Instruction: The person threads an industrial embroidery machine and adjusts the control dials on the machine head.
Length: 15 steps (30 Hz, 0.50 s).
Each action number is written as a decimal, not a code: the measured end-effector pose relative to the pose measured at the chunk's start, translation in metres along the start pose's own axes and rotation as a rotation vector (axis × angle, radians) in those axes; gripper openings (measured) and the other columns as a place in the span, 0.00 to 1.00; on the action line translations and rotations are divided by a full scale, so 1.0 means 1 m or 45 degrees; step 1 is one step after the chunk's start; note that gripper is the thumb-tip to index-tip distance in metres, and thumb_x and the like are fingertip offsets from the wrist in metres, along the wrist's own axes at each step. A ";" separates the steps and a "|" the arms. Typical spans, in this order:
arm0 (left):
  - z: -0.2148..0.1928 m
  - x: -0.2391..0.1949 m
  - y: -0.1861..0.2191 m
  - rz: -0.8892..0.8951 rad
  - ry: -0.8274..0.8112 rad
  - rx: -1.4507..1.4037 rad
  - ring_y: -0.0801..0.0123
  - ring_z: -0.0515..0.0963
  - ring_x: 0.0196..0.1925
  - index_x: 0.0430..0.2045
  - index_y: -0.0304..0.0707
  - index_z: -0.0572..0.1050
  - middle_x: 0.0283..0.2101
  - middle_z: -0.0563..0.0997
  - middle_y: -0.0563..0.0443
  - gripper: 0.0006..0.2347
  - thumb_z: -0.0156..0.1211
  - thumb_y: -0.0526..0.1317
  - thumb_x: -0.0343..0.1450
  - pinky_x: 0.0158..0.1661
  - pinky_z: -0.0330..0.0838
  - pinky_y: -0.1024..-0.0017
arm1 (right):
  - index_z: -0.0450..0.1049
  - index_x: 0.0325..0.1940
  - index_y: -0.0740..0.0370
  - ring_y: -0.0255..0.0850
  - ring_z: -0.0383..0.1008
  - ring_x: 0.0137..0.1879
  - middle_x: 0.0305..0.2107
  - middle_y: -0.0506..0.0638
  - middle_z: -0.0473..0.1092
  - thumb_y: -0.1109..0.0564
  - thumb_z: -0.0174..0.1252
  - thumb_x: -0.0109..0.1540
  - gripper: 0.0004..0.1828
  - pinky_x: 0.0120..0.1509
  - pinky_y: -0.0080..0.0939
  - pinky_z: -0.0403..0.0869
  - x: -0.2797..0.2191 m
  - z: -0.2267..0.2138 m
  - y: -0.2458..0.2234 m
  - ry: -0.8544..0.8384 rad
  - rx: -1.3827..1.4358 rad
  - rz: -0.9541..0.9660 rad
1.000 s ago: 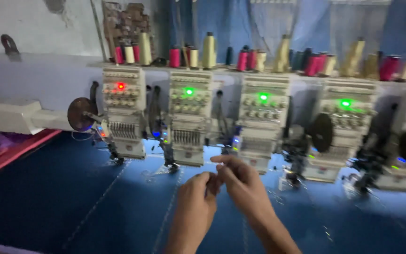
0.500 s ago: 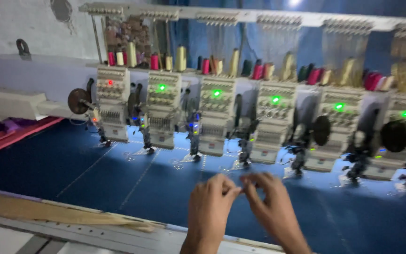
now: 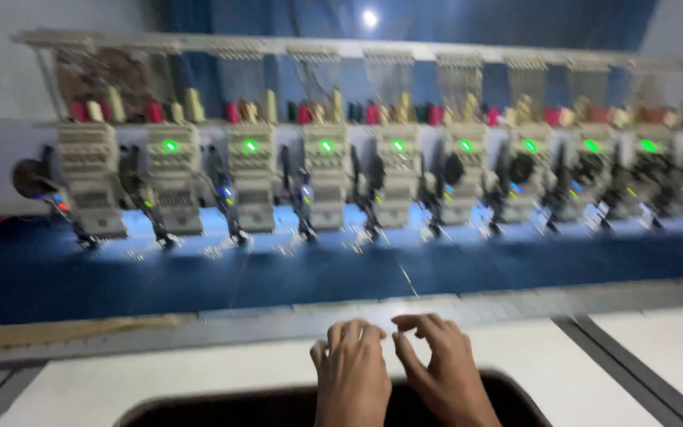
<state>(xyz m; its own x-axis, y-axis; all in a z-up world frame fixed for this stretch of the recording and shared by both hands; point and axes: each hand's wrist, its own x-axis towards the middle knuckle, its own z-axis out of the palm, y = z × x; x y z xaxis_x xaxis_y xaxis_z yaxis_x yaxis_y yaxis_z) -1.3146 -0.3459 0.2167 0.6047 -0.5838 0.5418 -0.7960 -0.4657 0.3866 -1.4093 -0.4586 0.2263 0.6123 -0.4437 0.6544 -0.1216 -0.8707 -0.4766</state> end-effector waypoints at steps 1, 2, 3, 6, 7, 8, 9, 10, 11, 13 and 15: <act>-0.006 -0.020 0.016 0.014 -0.025 -0.010 0.56 0.69 0.57 0.41 0.54 0.80 0.47 0.77 0.58 0.14 0.54 0.32 0.66 0.51 0.61 0.50 | 0.82 0.45 0.43 0.39 0.79 0.45 0.39 0.38 0.81 0.46 0.57 0.61 0.12 0.54 0.43 0.68 -0.021 -0.021 -0.011 0.004 -0.012 0.028; -0.013 -0.038 0.032 0.034 0.013 0.050 0.57 0.74 0.53 0.46 0.53 0.77 0.45 0.80 0.57 0.14 0.54 0.36 0.68 0.54 0.58 0.48 | 0.82 0.46 0.44 0.39 0.79 0.46 0.41 0.38 0.82 0.46 0.57 0.61 0.13 0.54 0.41 0.72 -0.040 -0.042 -0.023 -0.009 0.003 0.096; -0.018 -0.058 0.050 0.045 0.053 0.102 0.58 0.79 0.49 0.50 0.53 0.75 0.42 0.83 0.56 0.14 0.55 0.39 0.69 0.58 0.55 0.46 | 0.82 0.47 0.45 0.39 0.80 0.47 0.43 0.38 0.82 0.46 0.57 0.62 0.13 0.53 0.40 0.75 -0.061 -0.065 -0.033 -0.029 0.012 0.159; -0.032 -0.105 0.103 0.109 0.124 0.086 0.49 0.64 0.69 0.44 0.46 0.77 0.57 0.75 0.48 0.12 0.61 0.39 0.67 0.60 0.55 0.44 | 0.80 0.49 0.45 0.39 0.80 0.49 0.41 0.39 0.82 0.45 0.58 0.61 0.14 0.56 0.41 0.72 -0.113 -0.121 -0.031 0.013 -0.028 0.146; -0.033 -0.115 0.121 0.124 0.123 0.077 0.49 0.64 0.69 0.44 0.46 0.77 0.57 0.75 0.48 0.12 0.61 0.39 0.67 0.60 0.55 0.44 | 0.80 0.49 0.45 0.39 0.80 0.49 0.41 0.39 0.82 0.45 0.58 0.61 0.14 0.56 0.41 0.72 -0.125 -0.140 -0.032 0.026 -0.038 0.151; -0.034 -0.126 0.139 0.131 0.131 0.049 0.47 0.62 0.71 0.46 0.46 0.76 0.61 0.72 0.46 0.14 0.63 0.41 0.66 0.62 0.54 0.43 | 0.80 0.50 0.42 0.39 0.80 0.48 0.39 0.37 0.82 0.45 0.58 0.60 0.15 0.57 0.42 0.71 -0.138 -0.159 -0.032 0.021 -0.057 0.213; -0.033 -0.140 0.155 0.132 0.130 0.023 0.46 0.59 0.73 0.48 0.47 0.76 0.65 0.69 0.44 0.17 0.65 0.42 0.65 0.63 0.53 0.42 | 0.80 0.51 0.39 0.39 0.80 0.48 0.38 0.36 0.82 0.44 0.57 0.60 0.16 0.57 0.42 0.70 -0.155 -0.175 -0.032 0.008 -0.072 0.280; -0.035 -0.156 0.174 0.141 0.121 0.016 0.46 0.59 0.73 0.48 0.47 0.76 0.65 0.69 0.44 0.17 0.65 0.42 0.65 0.63 0.53 0.42 | 0.80 0.51 0.39 0.39 0.80 0.48 0.38 0.36 0.82 0.44 0.57 0.60 0.16 0.57 0.42 0.70 -0.172 -0.190 -0.028 0.012 -0.079 0.292; -0.037 -0.169 0.195 0.171 0.179 0.008 0.46 0.61 0.72 0.49 0.46 0.75 0.64 0.70 0.45 0.18 0.65 0.42 0.64 0.63 0.54 0.43 | 0.80 0.51 0.39 0.39 0.81 0.47 0.37 0.36 0.83 0.45 0.57 0.60 0.16 0.56 0.43 0.70 -0.186 -0.207 -0.023 0.038 -0.085 0.283; -0.035 -0.197 0.235 0.210 0.229 -0.014 0.46 0.63 0.70 0.50 0.46 0.73 0.63 0.70 0.45 0.20 0.65 0.43 0.63 0.62 0.55 0.45 | 0.80 0.51 0.38 0.39 0.81 0.47 0.36 0.36 0.83 0.45 0.58 0.59 0.16 0.56 0.44 0.70 -0.217 -0.239 -0.010 0.071 -0.105 0.285; -0.024 -0.224 0.281 0.257 0.343 -0.081 0.45 0.62 0.71 0.52 0.45 0.72 0.66 0.68 0.41 0.25 0.69 0.45 0.59 0.61 0.57 0.48 | 0.80 0.52 0.38 0.39 0.81 0.41 0.37 0.37 0.84 0.46 0.61 0.57 0.18 0.54 0.43 0.72 -0.250 -0.275 0.010 0.144 -0.134 0.226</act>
<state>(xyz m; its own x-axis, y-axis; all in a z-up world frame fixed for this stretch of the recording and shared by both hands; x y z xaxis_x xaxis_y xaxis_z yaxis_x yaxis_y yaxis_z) -1.6741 -0.3301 0.2224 0.4130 -0.4591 0.7865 -0.9040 -0.3113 0.2930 -1.7787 -0.4152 0.2194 0.4836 -0.6075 0.6301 -0.3037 -0.7916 -0.5302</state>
